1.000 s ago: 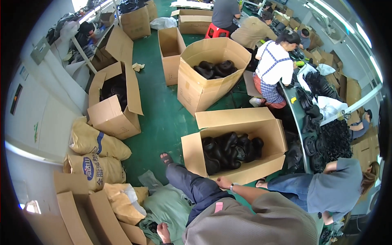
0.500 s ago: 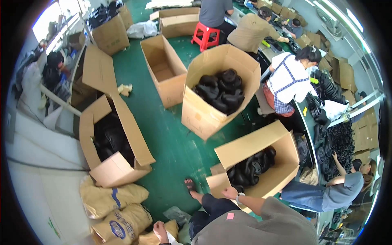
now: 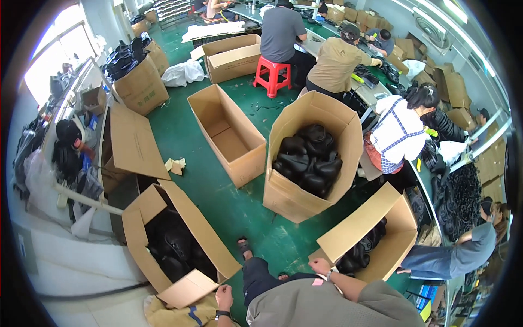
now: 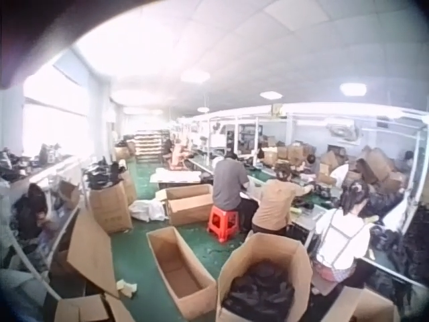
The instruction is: Assemble plastic components and clips onto bicycle seats using a pneumatic screwdriver.
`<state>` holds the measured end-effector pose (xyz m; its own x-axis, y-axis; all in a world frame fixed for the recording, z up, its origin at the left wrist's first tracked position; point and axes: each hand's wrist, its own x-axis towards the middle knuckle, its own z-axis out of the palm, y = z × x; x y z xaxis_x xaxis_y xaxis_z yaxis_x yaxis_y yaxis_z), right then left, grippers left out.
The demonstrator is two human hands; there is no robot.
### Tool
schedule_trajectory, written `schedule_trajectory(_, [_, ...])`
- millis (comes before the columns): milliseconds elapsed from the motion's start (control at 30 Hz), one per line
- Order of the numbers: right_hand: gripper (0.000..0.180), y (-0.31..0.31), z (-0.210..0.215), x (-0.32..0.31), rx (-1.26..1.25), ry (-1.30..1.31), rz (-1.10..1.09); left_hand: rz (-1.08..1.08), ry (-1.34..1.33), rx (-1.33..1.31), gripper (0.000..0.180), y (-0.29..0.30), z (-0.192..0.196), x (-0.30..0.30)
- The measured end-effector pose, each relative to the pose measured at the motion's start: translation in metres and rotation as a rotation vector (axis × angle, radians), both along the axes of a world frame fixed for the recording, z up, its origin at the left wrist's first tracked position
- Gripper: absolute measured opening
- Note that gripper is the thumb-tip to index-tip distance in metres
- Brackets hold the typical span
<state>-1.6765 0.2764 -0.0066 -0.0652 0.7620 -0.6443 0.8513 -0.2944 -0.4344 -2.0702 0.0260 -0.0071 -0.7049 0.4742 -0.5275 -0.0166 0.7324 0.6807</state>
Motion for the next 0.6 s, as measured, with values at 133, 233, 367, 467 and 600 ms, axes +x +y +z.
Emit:
schedule_trajectory(133, [0.038,0.049,-0.021,-0.054,-0.005,-0.178,0.054,-0.032,0.050,0.018,0.028,0.062,-0.015,-0.090])
schedule_trajectory(233, [0.040,0.122,0.003,-0.149,0.071,-0.184,0.071,0.071,-0.105,0.047,0.030,0.100,-0.030,-0.149])
schedule_trajectory(367, [0.038,0.242,0.033,-0.293,0.180,-0.038,0.069,0.015,-0.096,0.023,0.025,0.163,-0.001,-0.219])
schedule_trajectory(467, [0.039,0.325,0.022,-0.404,0.220,0.045,0.061,0.055,-0.156,0.098,0.022,0.204,0.009,-0.273])
schedule_trajectory(600, [0.035,0.409,-0.007,-0.550,0.190,0.122,0.069,0.042,-0.152,-0.026,0.024,0.235,-0.001,-0.359])
